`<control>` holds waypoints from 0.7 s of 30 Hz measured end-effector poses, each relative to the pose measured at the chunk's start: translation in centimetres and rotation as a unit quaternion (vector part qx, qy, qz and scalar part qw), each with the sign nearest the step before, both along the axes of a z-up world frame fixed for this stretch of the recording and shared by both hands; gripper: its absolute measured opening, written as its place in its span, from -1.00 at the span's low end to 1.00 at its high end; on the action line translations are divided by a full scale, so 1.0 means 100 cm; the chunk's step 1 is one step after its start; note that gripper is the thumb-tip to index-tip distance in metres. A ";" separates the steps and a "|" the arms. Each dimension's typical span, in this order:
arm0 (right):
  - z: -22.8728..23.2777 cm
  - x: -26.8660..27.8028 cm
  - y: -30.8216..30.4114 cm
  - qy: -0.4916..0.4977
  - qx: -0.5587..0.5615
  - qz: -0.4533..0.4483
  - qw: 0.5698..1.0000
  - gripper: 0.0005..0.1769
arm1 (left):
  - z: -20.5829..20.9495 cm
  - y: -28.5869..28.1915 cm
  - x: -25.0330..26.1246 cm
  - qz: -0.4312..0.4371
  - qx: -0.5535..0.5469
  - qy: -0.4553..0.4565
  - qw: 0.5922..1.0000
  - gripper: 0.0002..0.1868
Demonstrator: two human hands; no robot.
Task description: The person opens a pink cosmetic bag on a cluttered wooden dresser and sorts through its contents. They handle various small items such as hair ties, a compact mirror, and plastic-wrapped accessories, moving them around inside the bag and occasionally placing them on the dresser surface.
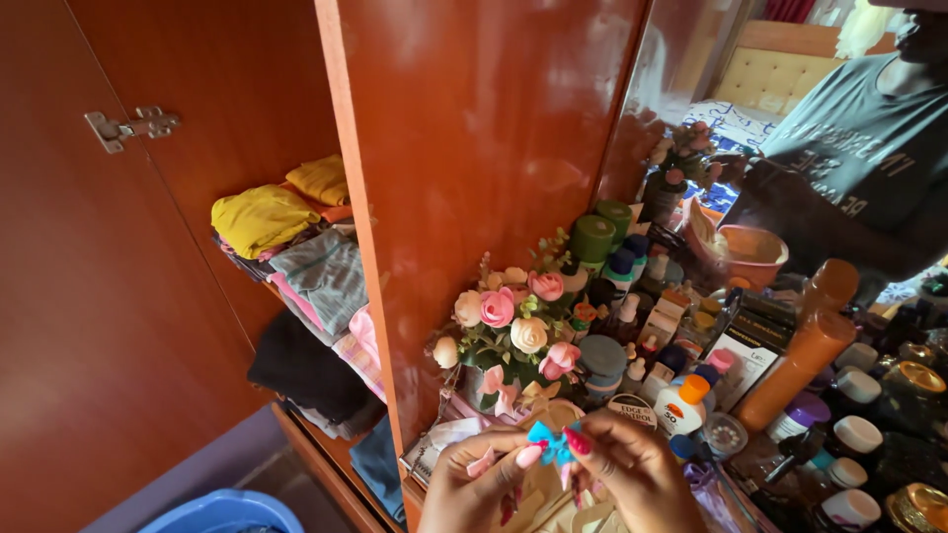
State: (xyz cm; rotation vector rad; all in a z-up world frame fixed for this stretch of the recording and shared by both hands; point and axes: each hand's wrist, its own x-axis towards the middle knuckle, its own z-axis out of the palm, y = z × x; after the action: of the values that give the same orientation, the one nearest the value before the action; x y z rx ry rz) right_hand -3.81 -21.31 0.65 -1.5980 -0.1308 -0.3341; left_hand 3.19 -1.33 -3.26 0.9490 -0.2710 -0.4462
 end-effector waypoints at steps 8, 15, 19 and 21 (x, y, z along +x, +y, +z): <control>0.011 0.043 -0.055 -0.070 0.150 -0.004 0.986 -0.71 | 0.017 0.007 0.002 0.064 0.017 0.019 0.998 -0.75; 0.037 0.100 -0.093 0.022 0.157 0.033 0.987 -0.79 | 0.025 0.017 0.009 0.112 0.040 0.044 0.992 -0.76; 0.026 0.112 -0.095 0.077 0.192 0.023 0.978 -0.79 | 0.029 0.016 0.010 0.127 0.023 0.005 0.992 -0.77; 0.017 0.116 -0.099 0.071 0.220 0.041 0.972 -0.76 | 0.039 0.018 0.009 0.120 0.037 0.004 0.992 -0.77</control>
State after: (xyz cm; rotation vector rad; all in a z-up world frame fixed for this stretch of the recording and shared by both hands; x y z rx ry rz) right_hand 7.84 -31.22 2.31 -1.1672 -0.0106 -0.1682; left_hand 4.05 0.51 0.64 1.0384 -0.1313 -0.2392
